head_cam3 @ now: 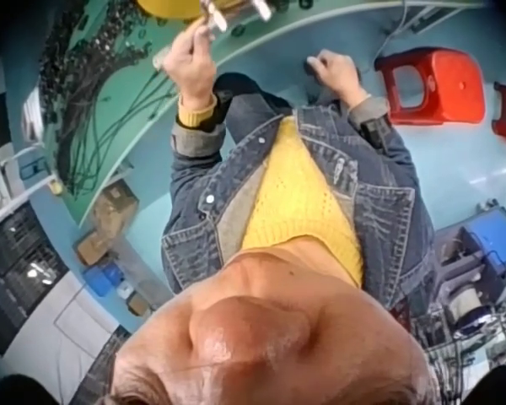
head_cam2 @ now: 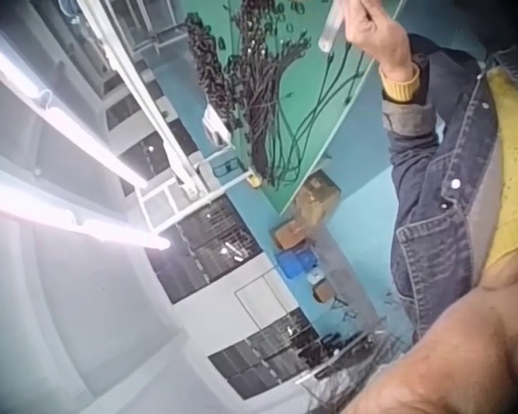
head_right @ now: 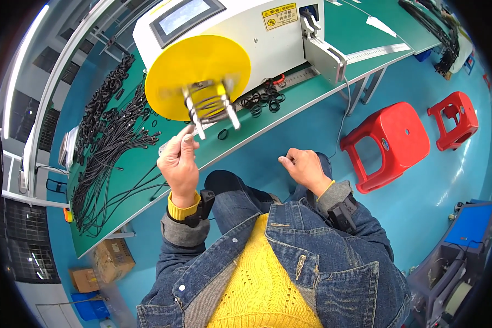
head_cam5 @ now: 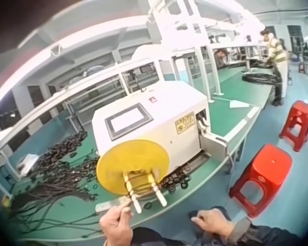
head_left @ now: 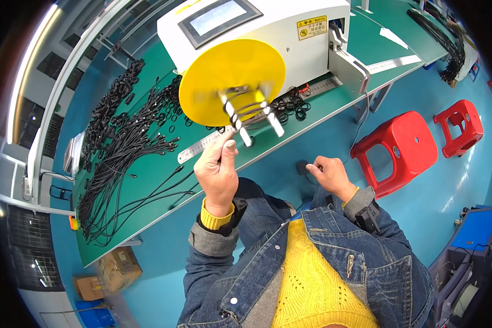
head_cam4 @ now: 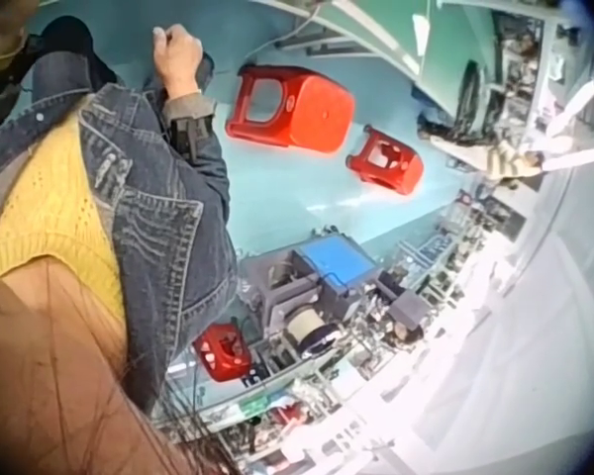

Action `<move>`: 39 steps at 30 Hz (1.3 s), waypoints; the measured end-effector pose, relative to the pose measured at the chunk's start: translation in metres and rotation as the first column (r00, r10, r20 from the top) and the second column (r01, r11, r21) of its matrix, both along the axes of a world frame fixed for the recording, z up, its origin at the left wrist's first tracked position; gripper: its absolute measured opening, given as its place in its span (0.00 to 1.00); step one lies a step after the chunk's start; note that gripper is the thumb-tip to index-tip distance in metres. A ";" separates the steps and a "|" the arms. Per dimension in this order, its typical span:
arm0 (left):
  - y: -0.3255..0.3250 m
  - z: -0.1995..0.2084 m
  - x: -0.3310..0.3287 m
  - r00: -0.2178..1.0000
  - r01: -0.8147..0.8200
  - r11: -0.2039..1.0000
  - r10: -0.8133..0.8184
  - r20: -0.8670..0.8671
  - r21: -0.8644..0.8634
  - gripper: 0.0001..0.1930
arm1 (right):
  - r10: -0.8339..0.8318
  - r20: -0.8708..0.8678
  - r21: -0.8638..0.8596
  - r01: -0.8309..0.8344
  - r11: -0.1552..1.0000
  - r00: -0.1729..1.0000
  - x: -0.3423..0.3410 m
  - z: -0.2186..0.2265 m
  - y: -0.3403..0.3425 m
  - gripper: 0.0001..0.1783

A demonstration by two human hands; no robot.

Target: The person picks up a cable, winds it around the spindles of a machine, and removes the coil. They then secure the coiled cable with a tie and repeat the process.

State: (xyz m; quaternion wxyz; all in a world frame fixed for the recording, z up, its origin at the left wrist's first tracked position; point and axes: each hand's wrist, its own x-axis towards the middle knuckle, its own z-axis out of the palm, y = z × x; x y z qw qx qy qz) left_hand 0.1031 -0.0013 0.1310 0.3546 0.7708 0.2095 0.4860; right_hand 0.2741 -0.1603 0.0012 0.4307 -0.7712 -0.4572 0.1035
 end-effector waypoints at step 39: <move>0.015 0.054 0.019 0.757 0.312 0.911 -0.067 -0.650 0.269 0.27 | 0.335 0.074 0.503 -0.325 0.801 0.939 0.010 0.113 0.085 0.38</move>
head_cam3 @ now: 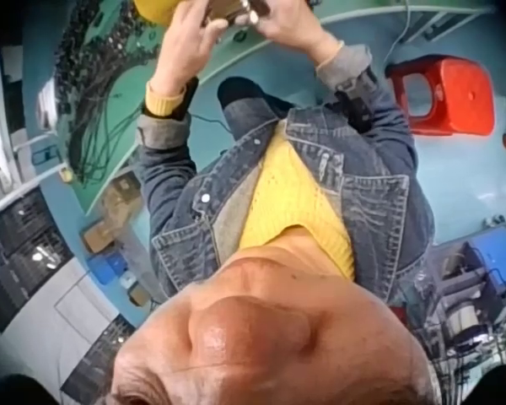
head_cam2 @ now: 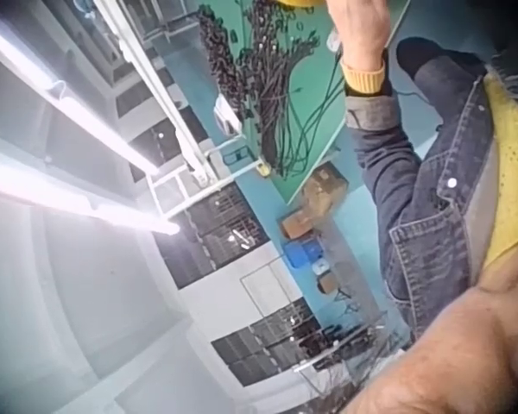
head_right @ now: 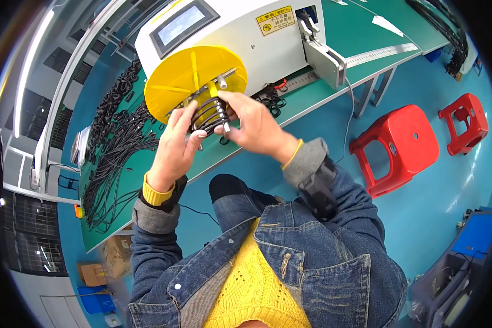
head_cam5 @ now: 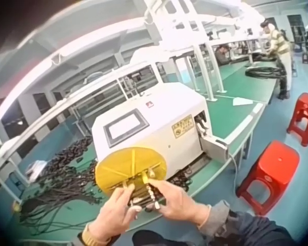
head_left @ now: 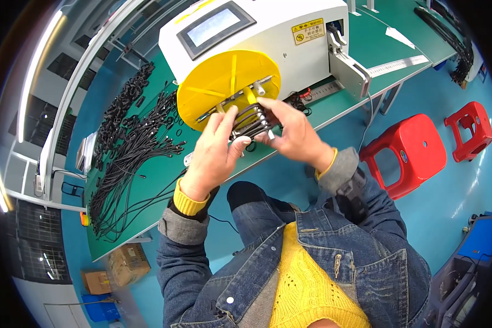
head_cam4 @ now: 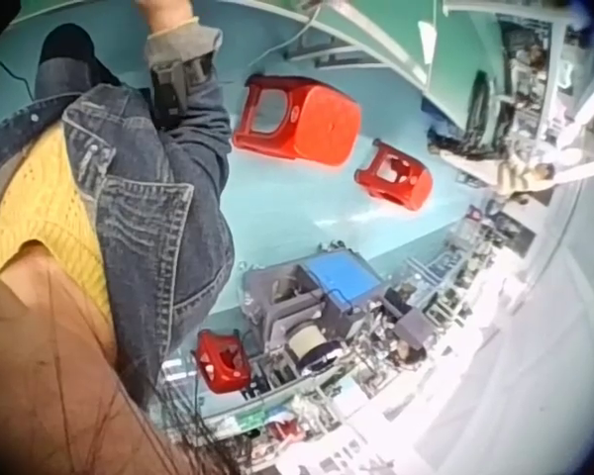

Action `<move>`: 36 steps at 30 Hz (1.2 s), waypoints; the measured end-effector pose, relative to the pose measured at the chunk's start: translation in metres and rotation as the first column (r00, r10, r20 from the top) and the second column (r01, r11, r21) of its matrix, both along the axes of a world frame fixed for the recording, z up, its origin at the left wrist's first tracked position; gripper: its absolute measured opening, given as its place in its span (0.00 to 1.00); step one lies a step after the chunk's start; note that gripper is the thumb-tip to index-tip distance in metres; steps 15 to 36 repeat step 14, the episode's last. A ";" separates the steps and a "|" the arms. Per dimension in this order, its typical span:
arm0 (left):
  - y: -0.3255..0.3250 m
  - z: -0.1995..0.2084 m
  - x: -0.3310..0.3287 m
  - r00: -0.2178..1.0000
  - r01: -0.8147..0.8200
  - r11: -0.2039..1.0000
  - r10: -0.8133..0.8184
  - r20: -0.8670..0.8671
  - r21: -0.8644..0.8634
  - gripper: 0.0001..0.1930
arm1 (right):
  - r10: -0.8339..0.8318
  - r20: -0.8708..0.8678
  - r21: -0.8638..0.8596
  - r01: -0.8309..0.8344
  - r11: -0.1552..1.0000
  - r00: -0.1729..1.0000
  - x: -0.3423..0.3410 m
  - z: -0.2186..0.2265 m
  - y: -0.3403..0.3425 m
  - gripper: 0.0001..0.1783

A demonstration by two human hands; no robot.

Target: The person picks up a cable, winds it around the spindles of a machine, and removes the coil. They then secure the coiled cable with a tie and repeat the process.

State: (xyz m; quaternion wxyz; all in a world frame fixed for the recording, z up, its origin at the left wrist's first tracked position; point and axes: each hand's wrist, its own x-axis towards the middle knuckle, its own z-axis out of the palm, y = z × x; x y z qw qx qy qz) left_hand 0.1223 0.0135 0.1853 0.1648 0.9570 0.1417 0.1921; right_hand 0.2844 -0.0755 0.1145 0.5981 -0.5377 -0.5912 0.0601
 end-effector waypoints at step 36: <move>-0.013 -0.004 0.021 0.994 -0.084 0.967 0.065 0.085 0.239 0.16 | -0.236 -0.088 -0.068 0.231 0.971 0.968 -0.028 -0.003 -0.002 0.21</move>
